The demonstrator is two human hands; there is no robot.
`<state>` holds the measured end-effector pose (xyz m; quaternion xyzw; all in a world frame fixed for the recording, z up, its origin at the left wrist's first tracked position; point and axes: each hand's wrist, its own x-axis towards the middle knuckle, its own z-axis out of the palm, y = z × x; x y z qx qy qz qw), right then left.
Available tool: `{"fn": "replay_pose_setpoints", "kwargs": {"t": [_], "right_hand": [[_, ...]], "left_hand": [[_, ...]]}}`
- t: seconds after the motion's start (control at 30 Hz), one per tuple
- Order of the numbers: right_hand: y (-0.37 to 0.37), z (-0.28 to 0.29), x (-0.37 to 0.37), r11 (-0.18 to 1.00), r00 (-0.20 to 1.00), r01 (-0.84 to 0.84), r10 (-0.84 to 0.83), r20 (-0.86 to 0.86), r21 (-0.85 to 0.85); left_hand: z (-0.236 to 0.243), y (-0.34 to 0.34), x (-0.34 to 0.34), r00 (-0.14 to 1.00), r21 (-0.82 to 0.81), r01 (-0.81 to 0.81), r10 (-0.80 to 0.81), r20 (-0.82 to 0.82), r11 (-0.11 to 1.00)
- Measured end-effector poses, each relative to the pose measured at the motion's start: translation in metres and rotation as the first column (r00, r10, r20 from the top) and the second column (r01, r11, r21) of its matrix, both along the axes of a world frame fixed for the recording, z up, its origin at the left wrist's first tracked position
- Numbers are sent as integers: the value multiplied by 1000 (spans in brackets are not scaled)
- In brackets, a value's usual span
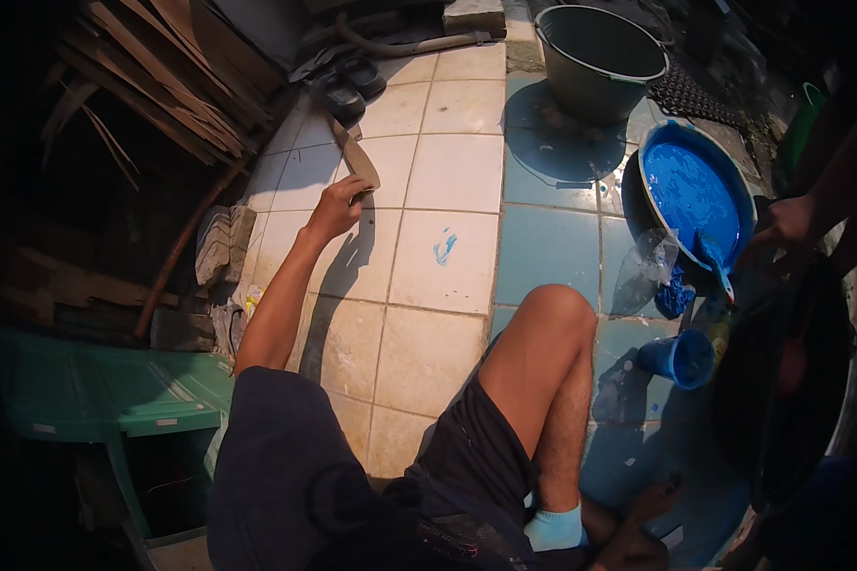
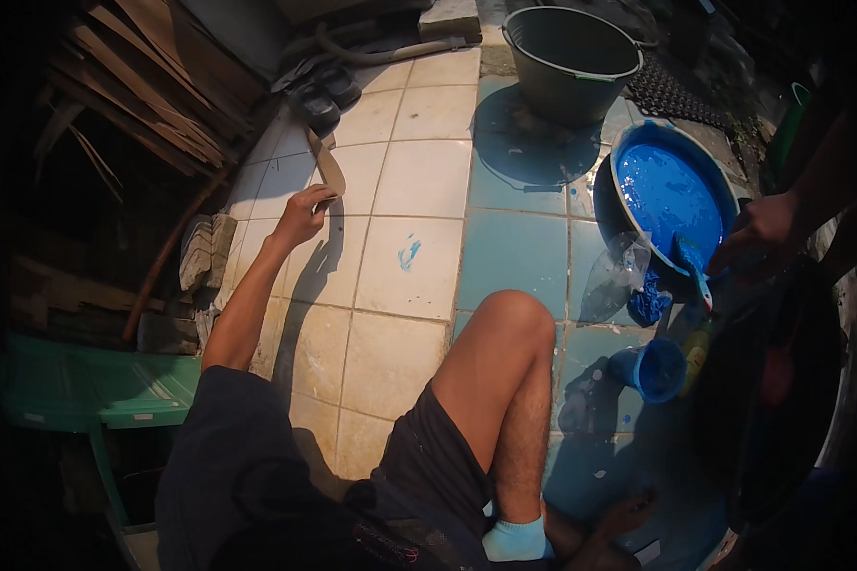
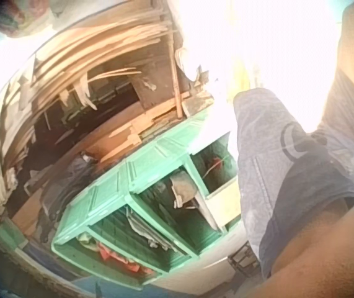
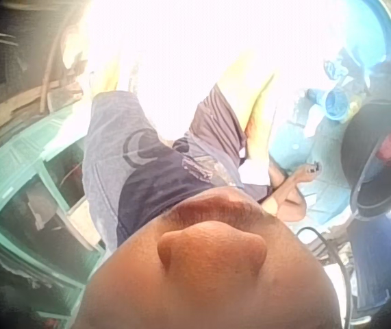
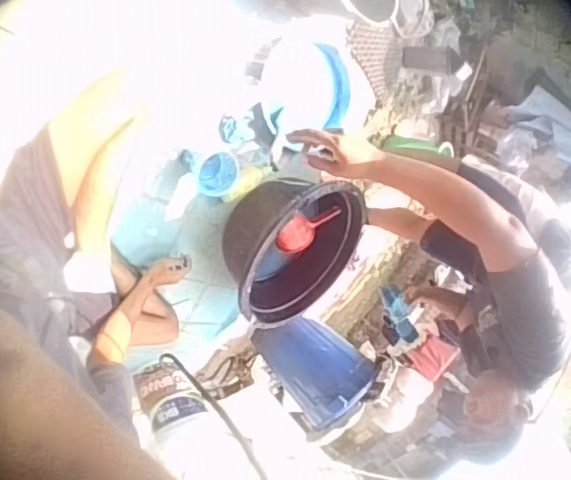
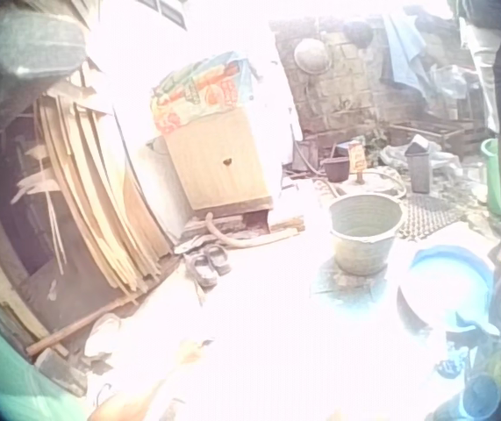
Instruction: Mixing blue paint in a plastic cup with a brush and adding water.
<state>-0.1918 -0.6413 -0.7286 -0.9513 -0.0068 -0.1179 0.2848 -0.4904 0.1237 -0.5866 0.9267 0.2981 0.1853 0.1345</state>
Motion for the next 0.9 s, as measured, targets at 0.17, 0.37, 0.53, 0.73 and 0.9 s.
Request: {"fn": "replay_pose_setpoints", "kwargs": {"t": [0.17,0.37,0.53,0.73,0.9], "right_hand": [[-28,-11,-5,998,998,62,-61,14,-4],[22,15,-2,995,999,40,-42,26,91],[27,26,-6,981,986,161,-164,18,106],[38,26,-10,971,981,193,-191,-25,143],[56,58,6,956,979,194,-201,9,220]], "left_hand": [[-13,19,49,970,78,105,-120,211,991],[-4,63,66,880,536,-267,-24,474,801],[-26,134,58,745,369,-424,86,662,827],[-27,207,23,652,295,-477,109,750,828],[-50,61,76,975,367,140,-192,109,920]]}}
